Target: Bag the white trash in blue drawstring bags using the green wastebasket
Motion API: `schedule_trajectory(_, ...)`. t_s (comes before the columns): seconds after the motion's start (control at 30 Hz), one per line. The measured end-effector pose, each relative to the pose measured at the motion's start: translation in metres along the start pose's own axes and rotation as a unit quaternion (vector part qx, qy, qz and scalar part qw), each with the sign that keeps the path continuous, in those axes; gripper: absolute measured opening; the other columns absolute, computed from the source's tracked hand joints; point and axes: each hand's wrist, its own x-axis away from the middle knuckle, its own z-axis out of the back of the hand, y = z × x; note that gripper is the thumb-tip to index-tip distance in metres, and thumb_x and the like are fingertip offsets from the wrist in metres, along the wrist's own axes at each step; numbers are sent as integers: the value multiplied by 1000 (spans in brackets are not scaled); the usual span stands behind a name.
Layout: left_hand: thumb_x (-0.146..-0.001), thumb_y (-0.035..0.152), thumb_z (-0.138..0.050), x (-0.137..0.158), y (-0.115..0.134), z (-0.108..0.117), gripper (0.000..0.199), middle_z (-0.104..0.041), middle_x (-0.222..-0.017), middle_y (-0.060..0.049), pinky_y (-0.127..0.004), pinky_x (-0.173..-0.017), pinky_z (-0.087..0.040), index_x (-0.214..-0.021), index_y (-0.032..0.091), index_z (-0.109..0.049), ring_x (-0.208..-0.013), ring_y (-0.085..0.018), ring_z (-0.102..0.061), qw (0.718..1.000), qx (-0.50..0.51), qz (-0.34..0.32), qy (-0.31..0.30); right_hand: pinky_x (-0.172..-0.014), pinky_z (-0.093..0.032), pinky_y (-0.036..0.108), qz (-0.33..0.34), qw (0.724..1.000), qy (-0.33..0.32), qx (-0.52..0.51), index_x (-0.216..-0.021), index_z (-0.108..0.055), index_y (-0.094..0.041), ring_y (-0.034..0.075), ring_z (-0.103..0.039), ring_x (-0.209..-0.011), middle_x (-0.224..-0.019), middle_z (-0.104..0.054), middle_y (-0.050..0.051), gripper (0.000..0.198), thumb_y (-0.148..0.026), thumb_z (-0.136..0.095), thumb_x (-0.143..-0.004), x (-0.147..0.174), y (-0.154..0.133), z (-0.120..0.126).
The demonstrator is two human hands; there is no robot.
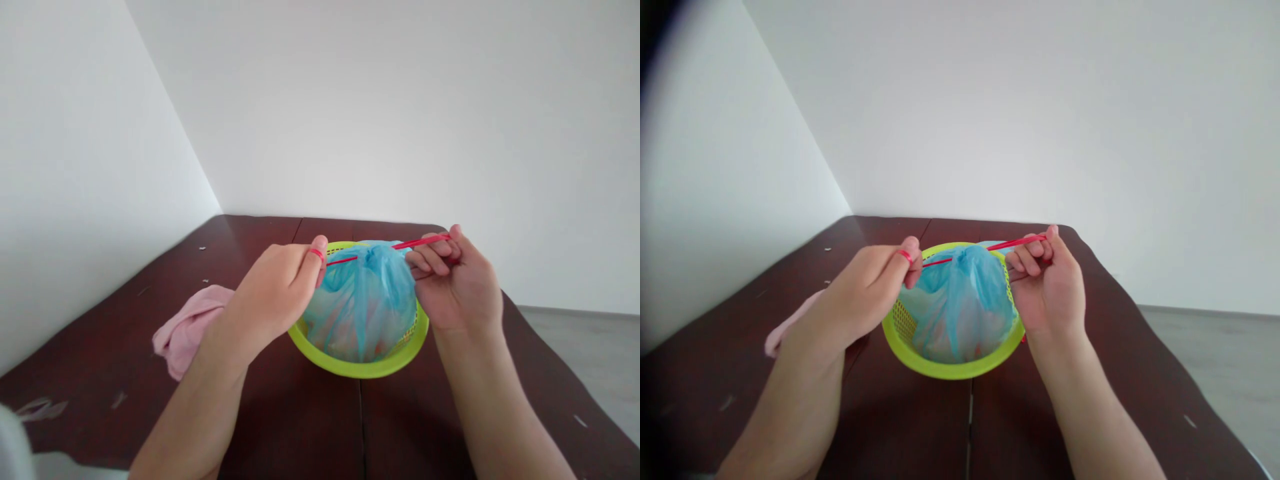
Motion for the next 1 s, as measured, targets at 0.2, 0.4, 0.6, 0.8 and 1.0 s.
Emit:
schedule_trajectory(0.2,-117,39,-51,0,4,9,40,-89,-133,-11,-48,-107,-60,-141,26,-80,-123,-35,-82,981,-148,10,-127,-71,-63,32,173,957,-123,195,-76,-61,-26,18,-73,-76,-84,-74,1,55,-59,-74,-119,30,-4,-20)
schedule_trajectory(0.4,-106,57,-77,7,9,7,49,-89,-126,-8,-44,-98,-64,-148,31,-77,-110,-35,-85,977,-104,-31,-181,-112,-65,53,298,800,-241,462,-104,-82,-26,33,-81,-130,-141,-85,10,25,-33,-66,-122,71,-18,-31)
schedule_trajectory(0.6,-115,47,-68,0,15,-1,29,-84,-97,-2,-34,-84,-62,-114,24,-87,-91,-25,-78,985,48,-41,-162,-132,-60,59,344,684,-379,520,-131,-76,-29,35,-74,-150,-160,-78,9,25,-15,-66,-113,71,-16,-32)
schedule_trajectory(0.8,-116,42,-69,1,4,7,31,-84,-97,-2,-29,-76,-61,-99,20,-84,-88,-21,-76,973,132,-13,-191,-144,-51,66,258,630,-411,607,-182,-45,-25,44,-47,-179,-194,-44,19,92,-43,-93,-105,71,-8,-32)
schedule_trajectory(1.0,-115,38,-68,1,-1,4,35,-79,-82,0,-27,-67,-54,-88,19,-81,-78,-20,-72,991,66,-17,-114,-125,-68,58,179,628,-397,646,-195,-27,-37,37,-77,-149,-171,-71,12,103,-11,-74,-106,69,4,-23)
